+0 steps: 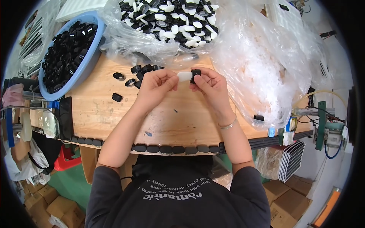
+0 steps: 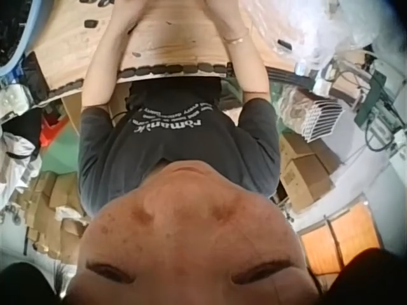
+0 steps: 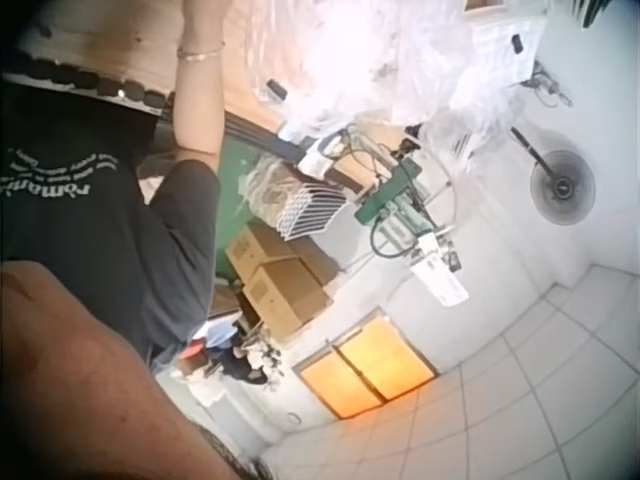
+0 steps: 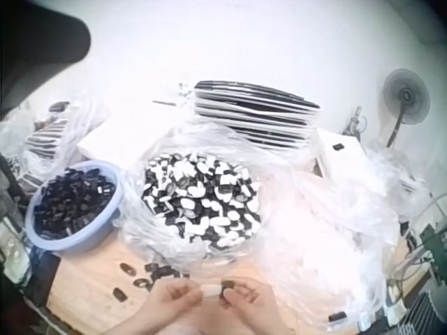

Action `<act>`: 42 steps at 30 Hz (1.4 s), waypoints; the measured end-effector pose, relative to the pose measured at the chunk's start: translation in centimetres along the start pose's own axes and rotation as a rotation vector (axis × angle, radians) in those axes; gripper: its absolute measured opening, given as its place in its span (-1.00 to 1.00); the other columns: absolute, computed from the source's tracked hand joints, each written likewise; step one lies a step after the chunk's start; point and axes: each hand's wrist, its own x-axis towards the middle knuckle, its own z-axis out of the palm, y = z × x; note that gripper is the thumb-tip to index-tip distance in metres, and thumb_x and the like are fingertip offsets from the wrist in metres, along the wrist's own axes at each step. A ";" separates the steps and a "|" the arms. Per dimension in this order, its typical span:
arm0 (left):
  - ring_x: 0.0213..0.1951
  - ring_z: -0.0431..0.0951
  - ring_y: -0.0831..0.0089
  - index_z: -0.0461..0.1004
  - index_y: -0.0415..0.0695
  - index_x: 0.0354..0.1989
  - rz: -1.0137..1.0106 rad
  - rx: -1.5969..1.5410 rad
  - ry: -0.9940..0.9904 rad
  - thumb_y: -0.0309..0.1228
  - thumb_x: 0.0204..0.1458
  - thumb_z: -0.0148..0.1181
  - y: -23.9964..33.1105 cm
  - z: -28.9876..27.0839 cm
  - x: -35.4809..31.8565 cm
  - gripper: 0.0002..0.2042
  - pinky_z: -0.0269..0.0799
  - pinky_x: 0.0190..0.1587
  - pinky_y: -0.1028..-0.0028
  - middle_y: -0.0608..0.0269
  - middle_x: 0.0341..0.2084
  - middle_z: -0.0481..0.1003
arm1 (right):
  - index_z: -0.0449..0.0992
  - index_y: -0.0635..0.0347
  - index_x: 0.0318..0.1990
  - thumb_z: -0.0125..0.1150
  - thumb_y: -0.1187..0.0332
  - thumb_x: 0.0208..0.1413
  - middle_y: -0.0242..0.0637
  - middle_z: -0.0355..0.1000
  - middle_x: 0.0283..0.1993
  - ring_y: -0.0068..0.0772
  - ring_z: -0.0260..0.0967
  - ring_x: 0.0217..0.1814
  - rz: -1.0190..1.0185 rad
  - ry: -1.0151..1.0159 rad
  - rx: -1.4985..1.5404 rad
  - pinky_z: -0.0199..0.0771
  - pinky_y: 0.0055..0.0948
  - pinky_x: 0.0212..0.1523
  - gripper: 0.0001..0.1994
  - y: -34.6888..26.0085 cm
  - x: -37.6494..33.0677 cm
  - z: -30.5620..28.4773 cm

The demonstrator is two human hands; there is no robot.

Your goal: Assembling plastic components by manually inserting white inserts into black plastic rings on a workbench.

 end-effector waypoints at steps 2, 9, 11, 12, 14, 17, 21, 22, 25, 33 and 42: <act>-0.50 0.38 0.72 0.51 -0.26 -0.34 0.043 0.082 0.086 -0.47 0.10 0.15 0.1 -0.1 -0.2 -0.90 0.29 -0.42 0.67 0.40 -0.55 0.47 | 0.47 0.35 -0.04 0.15 0.51 0.13 -0.33 0.49 -0.34 -0.62 0.44 -0.38 -0.021 -0.027 -0.091 0.45 -0.67 -0.36 -0.76 -0.2 0.1 -0.4; -0.51 0.31 0.75 0.51 -0.28 -0.40 0.171 0.216 0.221 -0.48 0.07 0.17 -0.3 0.8 0.0 -0.89 0.23 -0.47 0.69 0.43 -0.58 0.44 | 0.47 0.35 -0.05 0.18 0.53 0.10 -0.33 0.50 -0.33 -0.63 0.44 -0.39 -0.018 -0.001 -0.181 0.47 -0.66 -0.37 -0.75 -0.2 0.0 -0.4; -0.53 0.30 0.77 0.51 -0.28 -0.39 0.122 0.188 0.186 -0.48 0.07 0.18 0.2 0.8 0.1 -0.89 0.22 -0.48 0.68 0.45 -0.59 0.43 | 0.48 0.35 -0.05 0.18 0.54 0.09 -0.33 0.50 -0.33 -0.63 0.45 -0.39 -0.001 -0.014 -0.128 0.47 -0.66 -0.37 -0.75 -0.2 0.1 -0.2; -0.54 0.29 0.78 0.51 -0.28 -0.38 0.074 0.160 0.151 -0.48 0.06 0.19 0.4 0.8 0.1 -0.90 0.21 -0.49 0.68 0.46 -0.60 0.42 | 0.48 0.35 -0.06 0.18 0.54 0.09 -0.33 0.50 -0.33 -0.63 0.45 -0.39 0.017 -0.028 -0.076 0.47 -0.67 -0.37 -0.75 -0.2 0.1 -0.1; -0.55 0.28 0.79 0.51 -0.28 -0.35 0.014 0.231 0.078 -0.47 0.05 0.20 0.3 0.4 -0.2 -0.89 0.22 -0.50 0.68 0.47 -0.60 0.41 | 0.48 0.35 -0.06 0.18 0.54 0.09 -0.33 0.50 -0.33 -0.64 0.44 -0.40 0.017 -0.039 -0.113 0.46 -0.67 -0.38 -0.75 -0.3 -0.2 0.1; -0.58 0.27 0.80 0.51 -0.29 -0.31 -0.076 0.283 -0.037 -0.45 0.03 0.23 0.4 0.2 -0.4 -0.85 0.22 -0.51 0.70 0.49 -0.63 0.40 | 0.49 0.35 -0.07 0.19 0.54 0.07 -0.34 0.50 -0.33 -0.65 0.43 -0.42 0.053 -0.024 -0.186 0.45 -0.69 -0.39 -0.75 -1.3 -0.4 0.2; -0.60 0.35 0.67 0.52 -0.31 -0.30 -0.029 0.454 -0.057 -0.31 -0.07 0.34 1.1 -0.1 -0.6 -0.71 0.27 -0.52 0.62 0.41 -0.69 0.40 | 0.50 0.35 -0.09 0.21 0.50 0.08 -0.35 0.50 -0.35 -0.67 0.41 -0.45 0.327 -0.166 -0.519 0.42 -0.71 -0.43 -0.77 -4.3 0.7 -2.4; -0.61 0.39 0.60 0.52 -0.31 -0.30 -0.007 0.560 -0.061 -0.26 -0.10 0.36 1.4 -0.2 -0.5 -0.66 0.30 -0.52 0.58 0.35 -0.70 0.41 | 0.50 0.35 -0.09 0.21 0.50 0.08 -0.35 0.50 -0.35 -0.67 0.41 -0.45 0.320 -0.165 -0.516 0.42 -0.71 -0.43 -0.77 -4.9 1.6 -2.3; -0.56 0.49 0.24 0.50 -0.26 -0.34 0.134 0.902 0.082 -0.22 -0.14 0.33 2.2 -0.8 -0.4 -0.66 0.39 -0.47 0.36 0.11 -0.62 0.48 | 0.39 0.40 0.06 0.22 0.36 0.11 -0.21 0.49 -0.19 -0.54 0.46 -0.28 -0.088 -0.013 -0.560 0.47 -0.59 -0.24 -0.60 -8.5 4.0 -0.8; -0.37 0.52 0.10 0.42 -0.16 -0.39 0.088 1.612 0.374 -0.29 -0.14 0.31 1.6 -3.4 -0.4 -0.75 0.35 -0.31 0.17 0.11 -0.48 0.51 | 0.42 0.38 0.03 0.25 0.36 0.09 -0.20 0.50 -0.07 -0.57 0.45 -0.15 -0.296 0.028 -0.614 0.44 -0.60 -0.11 -0.61 -7.3 3.4 -0.8; -0.38 0.48 0.02 0.34 -0.21 -0.40 0.186 1.507 0.203 -0.50 -0.22 0.32 0.5 -2.8 -0.7 -0.74 0.30 -0.30 0.16 0.03 -0.51 0.47 | 0.54 0.28 -0.17 0.18 0.41 0.12 -0.31 0.56 -0.30 -0.64 0.43 -0.36 -0.197 0.425 -0.586 0.37 -0.66 -0.37 -0.83 -5.9 -2.4 -12.5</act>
